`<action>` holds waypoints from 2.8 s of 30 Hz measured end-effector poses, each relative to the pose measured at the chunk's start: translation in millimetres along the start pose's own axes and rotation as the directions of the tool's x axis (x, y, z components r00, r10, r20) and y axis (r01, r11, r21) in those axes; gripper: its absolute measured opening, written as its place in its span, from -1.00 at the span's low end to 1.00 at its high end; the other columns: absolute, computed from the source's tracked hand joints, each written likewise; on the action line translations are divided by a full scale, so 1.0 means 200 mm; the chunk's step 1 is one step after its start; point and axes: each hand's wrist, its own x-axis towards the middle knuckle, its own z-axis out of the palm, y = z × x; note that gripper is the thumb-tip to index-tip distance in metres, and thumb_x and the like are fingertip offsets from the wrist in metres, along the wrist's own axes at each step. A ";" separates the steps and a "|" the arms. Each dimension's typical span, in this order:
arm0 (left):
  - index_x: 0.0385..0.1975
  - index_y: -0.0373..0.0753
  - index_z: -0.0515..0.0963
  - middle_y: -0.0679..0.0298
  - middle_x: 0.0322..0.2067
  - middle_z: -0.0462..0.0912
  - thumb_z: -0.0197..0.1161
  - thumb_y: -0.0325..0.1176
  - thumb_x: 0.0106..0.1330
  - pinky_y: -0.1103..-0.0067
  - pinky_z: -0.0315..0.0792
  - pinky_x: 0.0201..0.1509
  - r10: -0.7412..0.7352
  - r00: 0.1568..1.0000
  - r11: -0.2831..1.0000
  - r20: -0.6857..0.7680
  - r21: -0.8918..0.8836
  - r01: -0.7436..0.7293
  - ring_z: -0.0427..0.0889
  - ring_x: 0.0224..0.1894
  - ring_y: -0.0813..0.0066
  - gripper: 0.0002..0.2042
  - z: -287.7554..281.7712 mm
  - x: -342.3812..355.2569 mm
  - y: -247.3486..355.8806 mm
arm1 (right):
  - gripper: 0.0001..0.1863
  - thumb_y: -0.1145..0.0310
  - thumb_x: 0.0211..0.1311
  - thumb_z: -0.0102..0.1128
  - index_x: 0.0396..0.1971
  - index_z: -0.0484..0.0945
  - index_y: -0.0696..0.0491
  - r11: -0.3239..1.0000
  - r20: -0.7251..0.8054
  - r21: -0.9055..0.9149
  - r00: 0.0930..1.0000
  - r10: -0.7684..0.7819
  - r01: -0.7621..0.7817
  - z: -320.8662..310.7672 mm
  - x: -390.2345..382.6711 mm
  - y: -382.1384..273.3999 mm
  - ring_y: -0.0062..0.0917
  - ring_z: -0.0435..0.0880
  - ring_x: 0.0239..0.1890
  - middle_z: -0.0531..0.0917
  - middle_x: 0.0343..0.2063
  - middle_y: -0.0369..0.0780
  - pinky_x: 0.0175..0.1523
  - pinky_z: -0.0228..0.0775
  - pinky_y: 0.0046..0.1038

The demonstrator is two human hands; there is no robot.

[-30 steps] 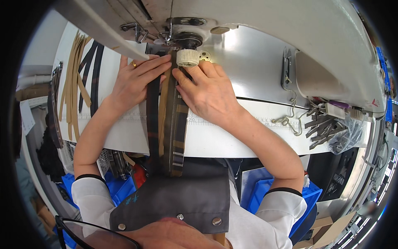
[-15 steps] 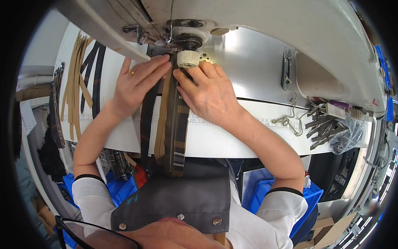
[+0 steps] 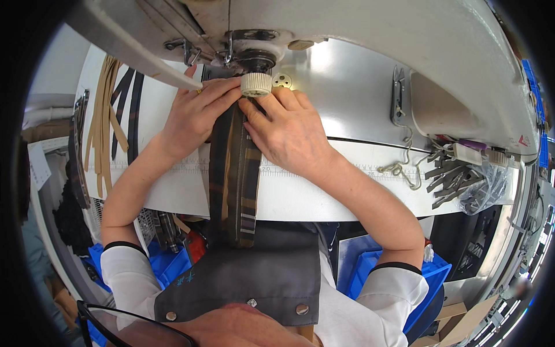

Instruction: Sewing several leather or fabric straps using an industrial sewing machine.

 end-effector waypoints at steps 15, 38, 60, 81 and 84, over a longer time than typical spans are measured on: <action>-0.12 -0.22 0.59 0.36 -0.07 0.60 0.18 -0.53 0.07 0.14 -0.07 0.42 -0.009 0.999 0.999 -0.034 -0.042 0.008 0.60 -0.10 0.53 -0.68 0.03 0.01 -0.02 | -0.63 0.32 -0.01 0.31 -0.14 0.59 0.06 1.000 0.015 0.014 1.000 0.020 -0.021 -0.01 0.01 -0.01 -0.38 0.50 -0.11 0.53 -0.21 -0.26 -0.08 0.35 -0.38; -0.14 -0.15 0.62 0.38 -0.03 0.59 0.14 -0.55 0.10 0.25 0.03 0.40 -0.083 0.997 0.989 0.001 -0.120 0.082 0.59 -0.05 0.55 -0.68 0.04 -0.01 -0.03 | -0.63 0.32 -0.01 0.32 -0.14 0.60 0.07 1.000 0.013 0.023 1.000 0.008 -0.009 -0.01 0.01 0.00 -0.37 0.49 -0.11 0.53 -0.20 -0.25 -0.08 0.35 -0.36; -0.17 -0.09 0.63 0.44 -0.07 0.62 0.21 -0.49 0.06 0.01 -0.10 0.39 -0.105 0.993 0.994 -0.055 0.008 0.106 0.59 -0.09 0.57 -0.70 0.03 -0.01 0.01 | -0.62 0.31 -0.02 0.34 -0.15 0.59 0.10 1.000 0.019 0.005 1.000 -0.010 0.010 -0.01 0.01 0.00 -0.37 0.50 -0.17 0.54 -0.24 -0.24 -0.08 0.36 -0.37; 0.05 -0.13 0.51 0.31 0.08 0.53 0.19 -0.51 0.09 -0.12 -0.13 0.34 -0.096 0.993 0.995 0.062 -0.033 0.098 0.48 0.10 0.47 -0.56 0.02 -0.04 0.03 | -0.55 0.27 0.01 0.32 -0.08 0.54 0.13 1.000 0.034 -0.028 0.999 0.014 -0.013 -0.01 0.00 0.00 -0.35 0.49 -0.07 0.55 -0.13 -0.22 -0.04 0.32 -0.34; 0.02 -0.12 0.53 0.33 0.08 0.53 0.17 -0.52 0.09 -0.08 -0.14 0.36 -0.135 0.988 0.988 0.073 -0.059 0.140 0.49 0.08 0.47 -0.58 0.02 -0.03 0.03 | -0.58 0.28 0.01 0.32 -0.10 0.55 0.09 1.000 0.019 -0.021 1.000 0.011 -0.011 -0.01 0.00 0.00 -0.36 0.49 -0.06 0.55 -0.13 -0.23 -0.06 0.33 -0.35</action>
